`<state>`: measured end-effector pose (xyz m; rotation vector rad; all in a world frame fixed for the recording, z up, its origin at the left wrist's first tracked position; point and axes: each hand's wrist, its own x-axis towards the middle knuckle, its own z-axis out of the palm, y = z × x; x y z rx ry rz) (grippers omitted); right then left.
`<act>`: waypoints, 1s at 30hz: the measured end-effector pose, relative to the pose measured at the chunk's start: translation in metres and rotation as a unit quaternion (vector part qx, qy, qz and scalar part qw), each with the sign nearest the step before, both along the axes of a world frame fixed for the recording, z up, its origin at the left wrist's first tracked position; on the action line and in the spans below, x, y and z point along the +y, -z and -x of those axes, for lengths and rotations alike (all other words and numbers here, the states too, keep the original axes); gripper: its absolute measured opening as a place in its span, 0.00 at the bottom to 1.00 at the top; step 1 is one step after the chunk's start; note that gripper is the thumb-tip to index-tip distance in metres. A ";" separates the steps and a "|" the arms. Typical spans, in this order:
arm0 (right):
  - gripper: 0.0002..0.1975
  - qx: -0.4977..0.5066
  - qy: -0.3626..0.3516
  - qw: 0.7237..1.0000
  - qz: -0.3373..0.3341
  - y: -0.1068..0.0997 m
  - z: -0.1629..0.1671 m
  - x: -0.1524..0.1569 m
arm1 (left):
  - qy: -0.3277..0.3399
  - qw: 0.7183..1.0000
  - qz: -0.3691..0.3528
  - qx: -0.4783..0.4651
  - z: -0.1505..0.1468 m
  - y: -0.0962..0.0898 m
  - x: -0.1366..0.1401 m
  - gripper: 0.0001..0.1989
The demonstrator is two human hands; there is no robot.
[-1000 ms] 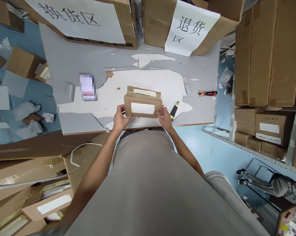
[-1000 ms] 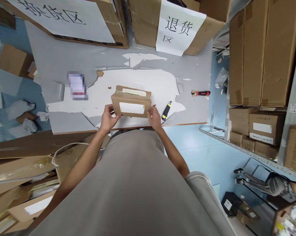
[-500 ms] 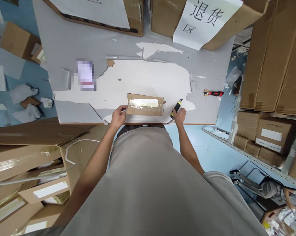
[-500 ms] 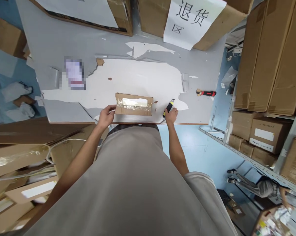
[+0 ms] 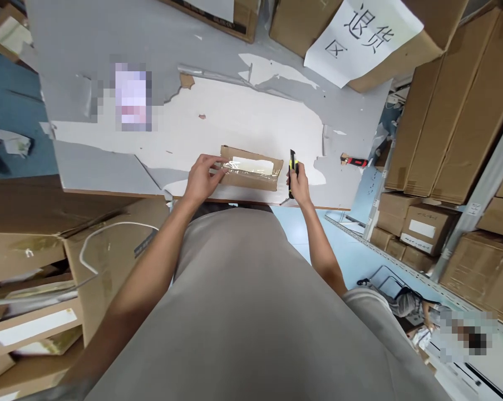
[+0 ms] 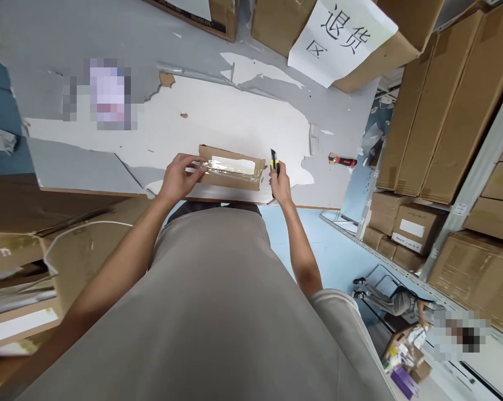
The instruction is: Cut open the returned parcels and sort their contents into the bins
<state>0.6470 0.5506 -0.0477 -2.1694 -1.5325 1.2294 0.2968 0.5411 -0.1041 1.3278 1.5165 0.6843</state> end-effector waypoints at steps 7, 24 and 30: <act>0.26 -0.158 -0.393 0.906 0.005 -0.081 0.102 0.026 | 0.008 0.998 0.014 -0.055 0.004 0.018 0.003 0.19; 0.27 -0.298 -0.513 0.802 0.071 -0.090 0.174 0.045 | 0.020 0.997 0.016 -0.072 0.000 0.033 0.008 0.17; 0.21 -0.273 -0.495 0.823 0.054 -0.073 0.188 0.051 | 0.013 0.998 0.005 -0.065 -0.001 0.039 0.010 0.16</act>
